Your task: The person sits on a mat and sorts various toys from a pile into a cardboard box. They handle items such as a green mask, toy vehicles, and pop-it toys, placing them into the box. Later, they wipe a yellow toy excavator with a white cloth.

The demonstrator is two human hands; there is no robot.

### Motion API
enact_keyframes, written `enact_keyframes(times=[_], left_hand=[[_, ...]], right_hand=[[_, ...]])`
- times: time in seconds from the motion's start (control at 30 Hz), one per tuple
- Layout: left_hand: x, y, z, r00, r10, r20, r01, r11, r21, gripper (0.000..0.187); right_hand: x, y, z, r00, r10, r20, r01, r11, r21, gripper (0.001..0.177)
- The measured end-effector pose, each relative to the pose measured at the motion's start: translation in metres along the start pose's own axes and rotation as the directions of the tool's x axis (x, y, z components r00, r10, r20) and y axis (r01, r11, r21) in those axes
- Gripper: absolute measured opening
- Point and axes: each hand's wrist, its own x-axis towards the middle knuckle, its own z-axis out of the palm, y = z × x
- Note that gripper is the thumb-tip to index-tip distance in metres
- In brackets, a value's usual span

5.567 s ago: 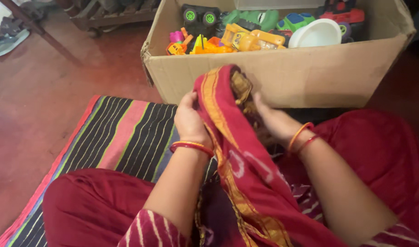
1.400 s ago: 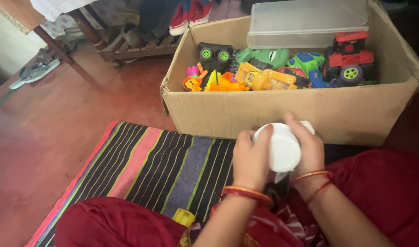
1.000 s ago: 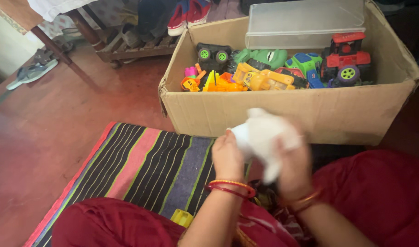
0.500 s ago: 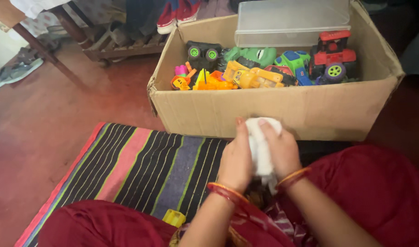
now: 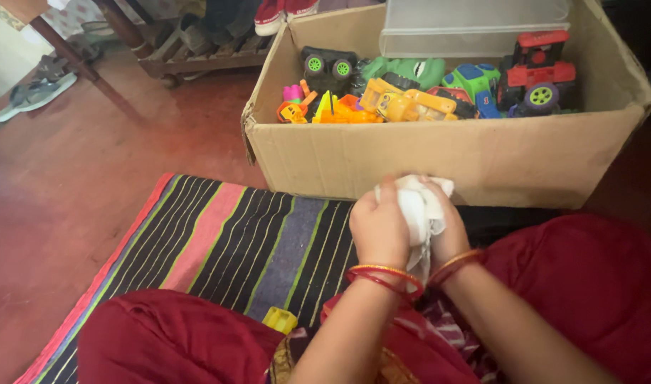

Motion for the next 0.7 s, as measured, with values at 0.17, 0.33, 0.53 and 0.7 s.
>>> enact_keyframes(times=[0.17,0.33,0.53,0.7], left_hand=[[0.026,-0.042,0.006,0.978,-0.152,-0.146,0.133,0.982,-0.136,0.041],[0.028,-0.039,-0.006,0.985,-0.151,0.089,0.165,0.968,-0.189,0.042],[0.021,-0.02,-0.017,0.952,-0.288,-0.103,0.253,0.931,-0.265,0.043],[0.028,-0.035,-0.022,0.93,-0.323,0.175,0.366,0.856,-0.365,0.036]], right_hand=[[-0.019,0.004,0.022,0.929,-0.361,0.086,0.359,0.814,-0.457,0.036],[-0.011,-0.016,0.014,0.99,-0.14,0.022,0.141,0.97,-0.199,0.035],[-0.017,0.008,0.027,0.926,-0.34,0.167,0.374,0.754,-0.539,0.036],[-0.018,-0.008,0.018,0.995,-0.101,-0.01,0.092,0.941,-0.327,0.035]])
